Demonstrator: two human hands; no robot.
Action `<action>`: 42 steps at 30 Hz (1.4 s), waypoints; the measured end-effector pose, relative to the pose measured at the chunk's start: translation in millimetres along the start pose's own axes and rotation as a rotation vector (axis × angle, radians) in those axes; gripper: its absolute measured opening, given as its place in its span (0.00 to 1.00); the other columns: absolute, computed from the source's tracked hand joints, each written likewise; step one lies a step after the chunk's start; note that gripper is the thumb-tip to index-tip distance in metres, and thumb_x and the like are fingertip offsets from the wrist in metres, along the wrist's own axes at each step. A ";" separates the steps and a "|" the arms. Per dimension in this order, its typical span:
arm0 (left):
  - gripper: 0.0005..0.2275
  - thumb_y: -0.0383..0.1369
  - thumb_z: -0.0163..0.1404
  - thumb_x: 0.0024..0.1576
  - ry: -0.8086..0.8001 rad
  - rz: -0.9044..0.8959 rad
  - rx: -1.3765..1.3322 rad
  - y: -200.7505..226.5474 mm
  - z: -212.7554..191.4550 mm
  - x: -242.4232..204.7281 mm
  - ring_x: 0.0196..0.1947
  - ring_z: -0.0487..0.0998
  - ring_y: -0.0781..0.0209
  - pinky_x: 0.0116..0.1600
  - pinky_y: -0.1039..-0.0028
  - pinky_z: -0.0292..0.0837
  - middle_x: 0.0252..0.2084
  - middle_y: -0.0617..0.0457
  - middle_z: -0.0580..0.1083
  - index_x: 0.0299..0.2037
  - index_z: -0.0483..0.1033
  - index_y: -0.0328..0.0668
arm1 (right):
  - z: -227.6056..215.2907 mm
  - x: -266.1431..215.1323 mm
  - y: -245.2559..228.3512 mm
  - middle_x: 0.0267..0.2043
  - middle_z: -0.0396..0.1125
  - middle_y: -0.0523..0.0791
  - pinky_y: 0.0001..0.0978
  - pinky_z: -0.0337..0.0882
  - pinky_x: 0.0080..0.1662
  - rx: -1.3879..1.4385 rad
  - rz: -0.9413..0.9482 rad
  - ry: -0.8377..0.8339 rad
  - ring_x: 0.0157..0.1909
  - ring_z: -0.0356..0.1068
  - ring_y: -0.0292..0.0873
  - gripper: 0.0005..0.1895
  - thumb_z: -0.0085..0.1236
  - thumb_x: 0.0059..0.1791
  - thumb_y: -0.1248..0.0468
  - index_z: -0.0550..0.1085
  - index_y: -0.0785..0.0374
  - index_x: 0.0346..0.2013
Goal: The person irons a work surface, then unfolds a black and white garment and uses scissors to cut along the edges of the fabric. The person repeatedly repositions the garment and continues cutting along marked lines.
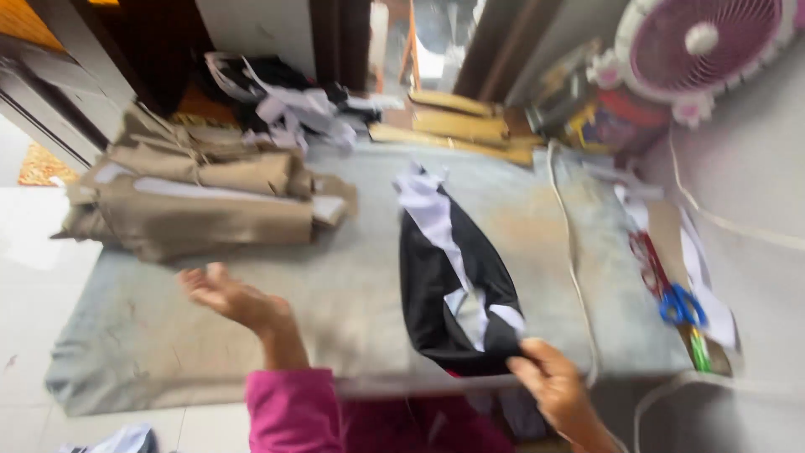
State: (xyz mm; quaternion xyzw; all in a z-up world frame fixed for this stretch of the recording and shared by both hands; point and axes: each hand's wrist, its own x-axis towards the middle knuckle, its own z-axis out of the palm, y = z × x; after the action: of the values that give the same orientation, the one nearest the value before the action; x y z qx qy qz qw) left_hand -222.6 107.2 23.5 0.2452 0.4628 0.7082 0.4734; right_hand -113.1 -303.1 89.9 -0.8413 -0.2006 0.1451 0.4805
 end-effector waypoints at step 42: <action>0.10 0.28 0.52 0.50 -0.964 -0.750 0.261 145.7 -277.5 -205.3 0.29 0.74 0.61 0.34 0.68 0.73 0.31 0.46 0.73 0.41 0.72 0.35 | -22.9 -88.5 76.0 0.44 0.71 0.49 0.47 0.67 0.52 1.713 0.771 -0.588 0.45 0.71 0.48 0.21 0.44 0.48 0.51 0.73 0.63 0.45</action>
State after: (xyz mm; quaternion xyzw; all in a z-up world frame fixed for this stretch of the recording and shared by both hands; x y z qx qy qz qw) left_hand -416.6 -212.5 46.2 0.4139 0.3346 0.2413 0.8115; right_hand -165.7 -397.3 40.0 -0.1467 0.1490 0.5917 0.7786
